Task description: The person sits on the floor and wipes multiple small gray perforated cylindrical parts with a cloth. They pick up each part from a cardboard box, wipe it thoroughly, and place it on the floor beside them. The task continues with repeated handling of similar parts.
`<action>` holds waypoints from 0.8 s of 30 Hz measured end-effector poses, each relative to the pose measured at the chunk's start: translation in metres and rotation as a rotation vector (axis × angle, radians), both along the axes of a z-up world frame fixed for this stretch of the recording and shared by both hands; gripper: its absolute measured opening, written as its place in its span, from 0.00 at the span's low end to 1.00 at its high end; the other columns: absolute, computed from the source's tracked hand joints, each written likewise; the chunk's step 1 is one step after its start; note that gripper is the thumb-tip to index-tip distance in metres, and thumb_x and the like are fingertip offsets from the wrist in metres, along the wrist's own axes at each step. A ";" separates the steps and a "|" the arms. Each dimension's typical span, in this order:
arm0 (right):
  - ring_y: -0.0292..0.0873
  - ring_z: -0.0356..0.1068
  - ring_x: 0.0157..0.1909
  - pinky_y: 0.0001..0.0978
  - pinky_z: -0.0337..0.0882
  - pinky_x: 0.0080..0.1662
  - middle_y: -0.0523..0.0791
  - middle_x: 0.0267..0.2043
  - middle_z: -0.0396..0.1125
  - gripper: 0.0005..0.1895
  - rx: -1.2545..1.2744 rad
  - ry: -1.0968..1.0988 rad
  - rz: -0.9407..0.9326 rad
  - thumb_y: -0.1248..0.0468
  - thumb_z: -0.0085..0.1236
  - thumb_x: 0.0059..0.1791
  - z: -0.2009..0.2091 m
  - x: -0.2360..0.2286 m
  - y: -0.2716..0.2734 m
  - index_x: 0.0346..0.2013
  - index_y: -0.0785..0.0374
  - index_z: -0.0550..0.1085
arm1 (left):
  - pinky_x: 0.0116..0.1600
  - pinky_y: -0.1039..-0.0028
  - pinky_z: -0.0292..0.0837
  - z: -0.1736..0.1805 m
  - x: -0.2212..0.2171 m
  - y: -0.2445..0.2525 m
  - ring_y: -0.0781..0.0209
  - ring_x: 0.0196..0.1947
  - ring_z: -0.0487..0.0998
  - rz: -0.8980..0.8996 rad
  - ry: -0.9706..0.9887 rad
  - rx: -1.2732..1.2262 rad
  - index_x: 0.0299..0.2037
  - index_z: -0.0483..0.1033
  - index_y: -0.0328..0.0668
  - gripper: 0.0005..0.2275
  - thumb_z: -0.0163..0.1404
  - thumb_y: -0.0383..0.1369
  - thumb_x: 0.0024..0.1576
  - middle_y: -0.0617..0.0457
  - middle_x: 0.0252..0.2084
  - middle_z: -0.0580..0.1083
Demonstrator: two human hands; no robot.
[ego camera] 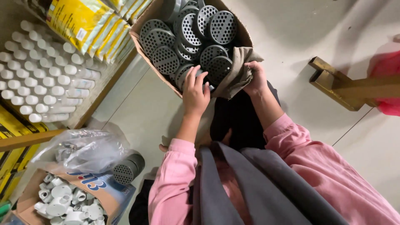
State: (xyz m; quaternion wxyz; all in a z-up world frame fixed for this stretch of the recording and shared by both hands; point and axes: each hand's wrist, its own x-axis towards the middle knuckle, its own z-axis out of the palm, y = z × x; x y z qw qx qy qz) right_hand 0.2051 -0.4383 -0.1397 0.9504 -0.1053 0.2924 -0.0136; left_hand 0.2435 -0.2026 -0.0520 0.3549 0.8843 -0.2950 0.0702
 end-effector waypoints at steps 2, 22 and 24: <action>0.59 0.78 0.49 0.53 0.72 0.61 0.58 0.43 0.76 0.14 0.031 0.026 -0.004 0.67 0.57 0.44 0.027 0.005 0.008 0.43 0.69 0.76 | 0.66 0.49 0.66 -0.025 0.024 -0.012 0.40 0.66 0.67 -0.026 0.045 0.061 0.63 0.68 0.44 0.24 0.57 0.34 0.55 0.46 0.65 0.64; 0.61 0.77 0.52 0.56 0.72 0.61 0.62 0.49 0.75 0.21 -0.046 0.094 0.032 0.65 0.60 0.43 0.042 0.023 0.018 0.49 0.72 0.76 | 0.34 0.76 0.80 -0.052 0.006 0.004 0.66 0.27 0.81 0.213 0.474 -0.578 0.55 0.76 0.51 0.24 0.68 0.27 0.47 0.59 0.34 0.72; 0.65 0.76 0.54 0.57 0.72 0.62 0.64 0.53 0.73 0.25 -0.012 0.084 0.007 0.65 0.60 0.43 0.043 0.024 0.018 0.53 0.74 0.75 | 0.40 0.74 0.80 -0.035 -0.014 0.020 0.71 0.33 0.79 0.215 0.633 -0.931 0.42 0.80 0.42 0.12 0.66 0.26 0.50 0.54 0.31 0.79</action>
